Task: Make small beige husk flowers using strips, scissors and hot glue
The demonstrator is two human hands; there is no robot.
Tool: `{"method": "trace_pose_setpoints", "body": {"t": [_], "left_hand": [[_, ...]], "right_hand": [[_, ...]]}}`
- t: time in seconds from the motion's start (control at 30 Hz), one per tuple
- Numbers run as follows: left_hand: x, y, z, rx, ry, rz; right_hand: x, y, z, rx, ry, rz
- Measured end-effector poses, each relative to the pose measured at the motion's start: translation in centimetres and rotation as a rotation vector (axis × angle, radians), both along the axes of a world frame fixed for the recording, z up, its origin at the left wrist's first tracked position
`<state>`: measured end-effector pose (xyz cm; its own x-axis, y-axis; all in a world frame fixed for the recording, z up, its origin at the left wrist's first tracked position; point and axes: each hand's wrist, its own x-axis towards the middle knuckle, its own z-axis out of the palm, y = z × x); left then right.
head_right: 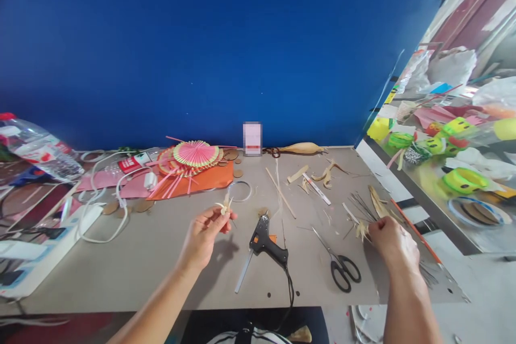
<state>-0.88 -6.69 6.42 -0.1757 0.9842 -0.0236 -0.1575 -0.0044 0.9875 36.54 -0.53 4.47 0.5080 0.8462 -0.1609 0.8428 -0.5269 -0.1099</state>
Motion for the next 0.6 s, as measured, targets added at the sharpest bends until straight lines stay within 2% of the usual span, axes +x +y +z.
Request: {"method": "trace_pose_setpoints", "body": {"t": [0.1,0.23,0.4,0.6], "left_hand": [[-0.2,0.1,0.1,-0.063,-0.102,-0.002],[-0.6,0.4,-0.1,-0.115,-0.233,-0.002],[-0.9,0.6,-0.1,-0.131,-0.283,0.02],[-0.9,0.8,-0.4,-0.151,-0.307,0.004]], "right_hand": [[0.2,0.1,-0.1,0.025,0.028,0.015],[1.2,0.2,-1.1,-0.007,0.043,-0.026],[1.9,-0.3,-2.2,0.006,0.051,-0.047],[0.4,-0.1,-1.4,0.124,0.096,-0.022]]}}
